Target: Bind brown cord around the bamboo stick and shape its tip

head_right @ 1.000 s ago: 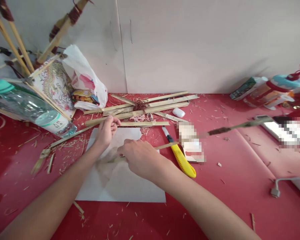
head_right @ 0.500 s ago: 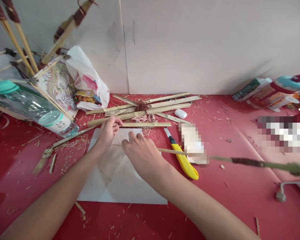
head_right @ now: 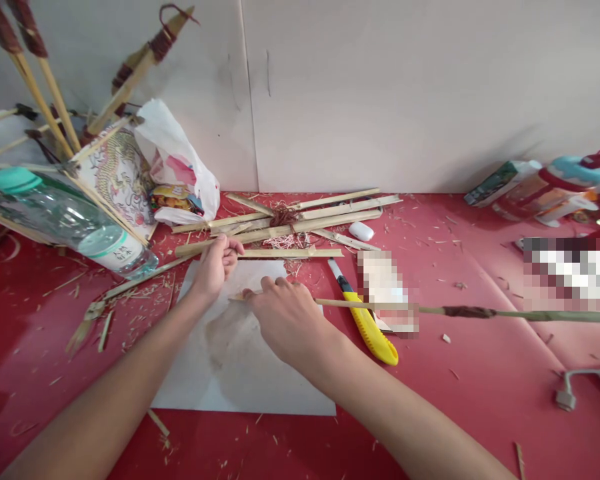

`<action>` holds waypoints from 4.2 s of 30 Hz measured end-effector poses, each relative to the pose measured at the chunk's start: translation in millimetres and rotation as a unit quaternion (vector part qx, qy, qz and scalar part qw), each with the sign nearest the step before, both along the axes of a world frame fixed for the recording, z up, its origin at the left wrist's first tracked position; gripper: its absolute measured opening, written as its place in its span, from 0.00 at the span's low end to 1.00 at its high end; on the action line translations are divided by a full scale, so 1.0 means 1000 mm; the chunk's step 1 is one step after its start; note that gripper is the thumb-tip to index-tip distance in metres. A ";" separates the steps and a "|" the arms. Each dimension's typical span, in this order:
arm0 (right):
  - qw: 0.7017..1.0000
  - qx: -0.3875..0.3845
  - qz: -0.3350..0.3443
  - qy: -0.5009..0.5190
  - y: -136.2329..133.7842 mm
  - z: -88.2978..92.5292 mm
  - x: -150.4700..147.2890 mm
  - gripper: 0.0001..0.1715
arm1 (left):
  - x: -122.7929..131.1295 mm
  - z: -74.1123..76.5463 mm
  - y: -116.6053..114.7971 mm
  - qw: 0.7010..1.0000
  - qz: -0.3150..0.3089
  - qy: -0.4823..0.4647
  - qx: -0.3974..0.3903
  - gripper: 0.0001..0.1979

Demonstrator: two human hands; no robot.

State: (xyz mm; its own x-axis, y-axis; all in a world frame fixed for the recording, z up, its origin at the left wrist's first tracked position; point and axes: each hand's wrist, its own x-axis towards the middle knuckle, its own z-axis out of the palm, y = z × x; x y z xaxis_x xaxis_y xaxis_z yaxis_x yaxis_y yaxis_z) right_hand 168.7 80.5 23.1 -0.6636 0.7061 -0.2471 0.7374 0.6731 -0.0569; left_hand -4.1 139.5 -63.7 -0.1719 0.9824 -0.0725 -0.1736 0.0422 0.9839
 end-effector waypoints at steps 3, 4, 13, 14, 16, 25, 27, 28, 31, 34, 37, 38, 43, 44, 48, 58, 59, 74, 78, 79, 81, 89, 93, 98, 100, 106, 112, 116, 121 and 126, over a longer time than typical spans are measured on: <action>1.000 -0.024 -0.005 0.011 0.000 0.002 0.000 0.39 | 0.002 0.000 0.000 1.000 0.013 -0.009 0.006 0.25; 0.999 -0.027 -0.007 0.017 0.001 0.003 0.000 0.39 | 0.002 0.000 0.000 1.000 0.015 -0.010 0.008 0.25; 0.999 -0.022 -0.007 0.048 0.004 -0.011 0.002 0.40 | 0.000 -0.005 -0.001 1.000 0.003 0.017 0.011 0.26; 0.998 -0.021 0.000 0.056 0.004 -0.013 0.003 0.41 | -0.001 -0.006 0.000 1.000 0.003 0.019 0.011 0.26; 0.997 -0.017 0.011 0.072 0.003 -0.017 0.004 0.42 | -0.001 -0.006 0.000 1.000 0.001 0.023 0.013 0.26; 0.999 -0.009 0.013 0.052 0.000 -0.016 0.001 0.37 | 0.000 -0.004 -0.001 1.000 0.000 0.024 0.009 0.25; 0.999 -0.006 0.010 0.040 -0.001 -0.016 -0.001 0.38 | 0.000 -0.004 -0.001 1.000 0.000 0.026 0.010 0.25; 0.999 -0.005 0.008 0.034 -0.001 -0.016 -0.002 0.37 | 0.000 -0.004 -0.001 1.000 0.000 0.028 0.011 0.25; 1.000 0.006 0.000 0.024 -0.002 -0.017 -0.004 0.36 | 0.000 -0.005 -0.001 0.999 -0.001 0.030 0.013 0.26; 1.000 0.014 -0.007 0.022 -0.003 -0.021 -0.005 0.37 | -0.001 -0.006 0.000 1.000 -0.003 0.028 0.013 0.26; 1.000 0.014 -0.011 0.019 -0.003 -0.023 -0.005 0.39 | -0.002 -0.007 0.000 0.999 -0.005 0.031 0.016 0.26; 1.000 0.012 -0.009 0.020 -0.003 -0.023 -0.004 0.39 | -0.002 -0.007 0.000 0.999 -0.006 0.031 0.017 0.26; 1.000 -0.018 0.008 0.024 -0.003 -0.019 -0.001 0.42 | -0.001 -0.006 0.000 1.000 -0.003 0.022 0.014 0.25; 0.999 -0.025 0.013 0.028 -0.004 -0.018 0.000 0.44 | -0.001 -0.006 -0.001 1.000 -0.003 0.021 0.014 0.25; 0.995 -0.055 0.053 0.061 -0.006 -0.013 0.005 0.49 | 0.000 -0.004 -0.002 1.000 -0.001 0.023 0.015 0.26; 0.991 -0.089 0.054 0.088 -0.011 -0.005 0.002 0.33 | -0.001 -0.004 -0.001 1.000 -0.001 0.023 0.019 0.26; 0.993 -0.078 0.044 0.083 -0.010 -0.005 0.002 0.31 | -0.001 -0.004 -0.001 1.000 0.001 0.022 0.018 0.26; 0.998 -0.020 -0.047 0.034 0.005 0.004 0.006 0.19 | -0.002 0.002 0.001 1.000 -0.002 0.020 0.014 0.26; 0.997 -0.020 -0.068 0.022 0.003 0.006 0.003 0.23 | -0.003 0.001 0.001 1.000 0.000 0.015 0.013 0.26; 0.997 -0.019 -0.071 0.018 0.003 0.007 0.003 0.23 | -0.003 0.001 0.001 1.000 0.000 0.010 0.006 0.26; 0.997 -0.016 -0.079 0.011 0.004 0.008 0.003 0.23 | -0.004 0.002 0.002 1.000 0.000 0.001 -0.009 0.25; 0.993 0.003 -0.106 0.044 0.006 0.007 0.004 0.21 | -0.004 0.001 0.003 1.000 -0.001 0.002 0.005 0.25; 0.993 0.012 -0.106 0.051 0.005 0.007 0.004 0.19 | -0.005 -0.001 0.002 1.000 -0.011 0.005 0.015 0.25; 0.994 0.019 -0.098 0.048 0.004 0.007 0.004 0.18 | -0.005 -0.002 0.002 1.000 -0.008 0.014 0.015 0.26; 0.994 0.022 -0.099 0.051 0.004 0.008 0.004 0.17 | -0.005 -0.001 0.001 1.000 -0.008 0.023 0.015 0.26; 0.992 0.022 -0.108 0.063 0.005 0.009 0.004 0.18 | -0.005 0.001 -0.003 0.998 -0.015 0.053 0.015 0.26; 0.991 0.027 -0.104 0.077 0.006 0.007 0.004 0.17 | -0.004 -0.007 -0.002 0.996 -0.005 0.075 0.046 0.27; 0.992 0.035 -0.102 0.071 0.006 0.008 0.004 0.17 | -0.004 -0.006 -0.004 0.991 -0.005 0.124 0.059 0.28; 0.992 0.039 -0.099 0.067 0.004 0.006 0.005 0.17 | 0.000 -0.003 -0.009 0.984 0.005 0.162 0.072 0.28; 0.990 0.054 -0.101 0.078 0.006 0.006 0.007 0.19 | 0.003 0.002 -0.015 0.970 -0.006 0.220 0.104 0.29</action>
State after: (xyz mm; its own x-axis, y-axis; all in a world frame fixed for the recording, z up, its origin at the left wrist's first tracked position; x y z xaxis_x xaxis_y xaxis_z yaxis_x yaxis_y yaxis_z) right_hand 175.3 86.1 28.6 -0.5299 0.8454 -0.0680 0.8458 0.5208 -0.1162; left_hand -1.1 124.7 -61.9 -0.1301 0.9699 0.2061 0.2636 -0.1666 0.9502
